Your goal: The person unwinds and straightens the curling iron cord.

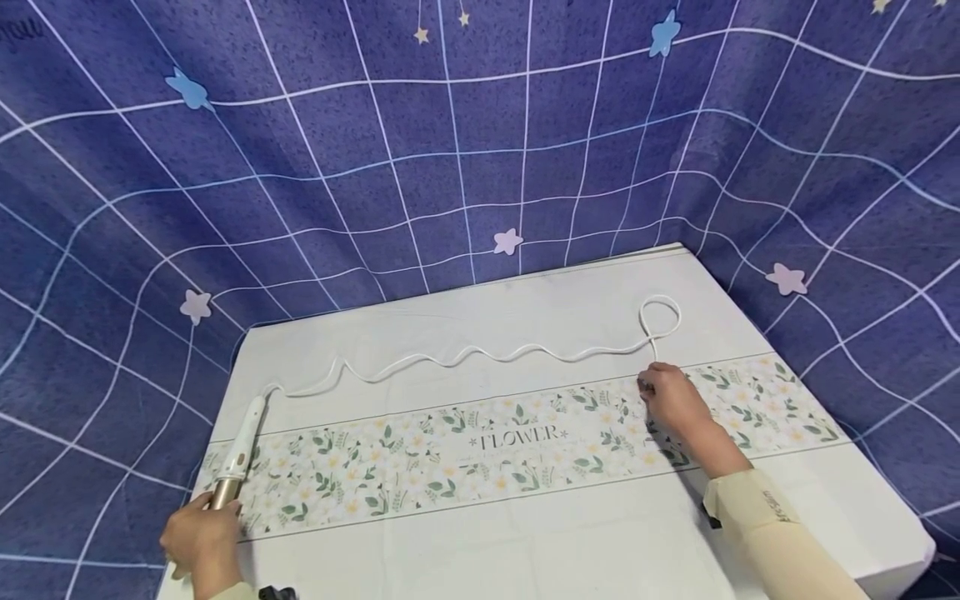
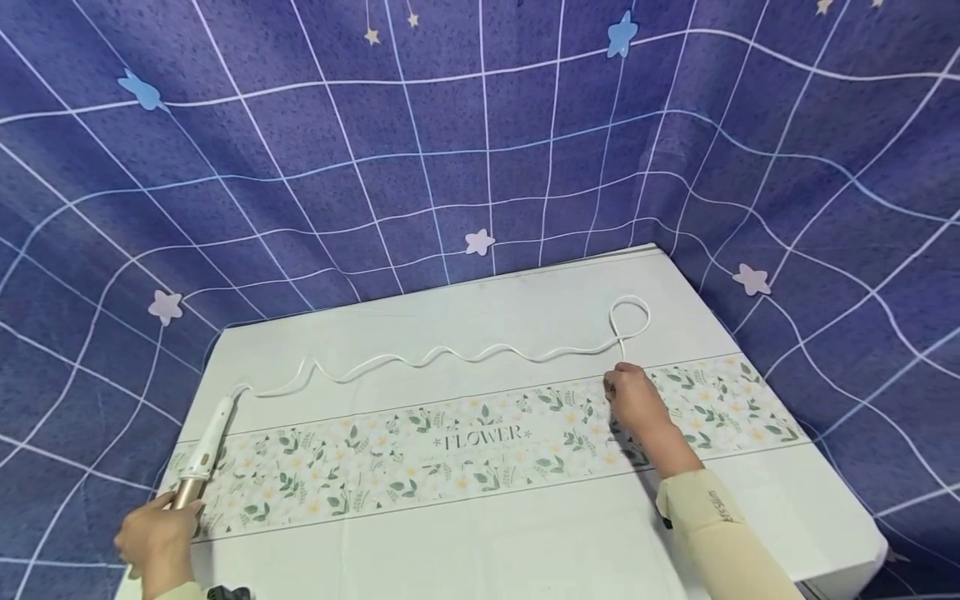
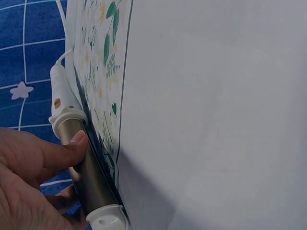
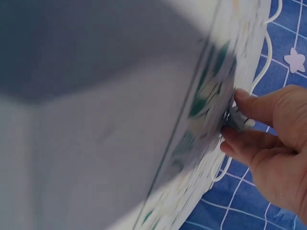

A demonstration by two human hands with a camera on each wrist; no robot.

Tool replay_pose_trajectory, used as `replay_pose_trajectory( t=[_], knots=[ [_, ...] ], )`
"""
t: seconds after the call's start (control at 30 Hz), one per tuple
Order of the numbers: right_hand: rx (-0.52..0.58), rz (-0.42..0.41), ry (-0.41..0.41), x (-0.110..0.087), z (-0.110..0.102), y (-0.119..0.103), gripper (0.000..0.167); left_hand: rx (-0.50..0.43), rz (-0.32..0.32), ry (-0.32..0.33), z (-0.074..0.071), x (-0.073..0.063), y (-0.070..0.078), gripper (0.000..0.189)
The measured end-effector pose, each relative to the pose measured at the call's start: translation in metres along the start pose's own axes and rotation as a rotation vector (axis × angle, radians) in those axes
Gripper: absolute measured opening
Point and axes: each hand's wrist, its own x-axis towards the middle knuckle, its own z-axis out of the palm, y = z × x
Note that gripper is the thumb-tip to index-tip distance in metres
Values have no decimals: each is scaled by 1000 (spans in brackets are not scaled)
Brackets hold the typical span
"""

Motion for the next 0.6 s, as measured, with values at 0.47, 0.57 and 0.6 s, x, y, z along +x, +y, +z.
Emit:
replay_pose_trajectory(
  t=[0.47,0.57,0.6],
  knots=[
    [61,31,29,-23,-21,28,22,19,-15,-6,0,0,1,50],
    [52,66,38,-30,-28,36,22,20,-19,-1,1,0,1,50],
    [47,77,35,-32,-31,38,22,20,-21,1,1,0,1,50]
  ],
)
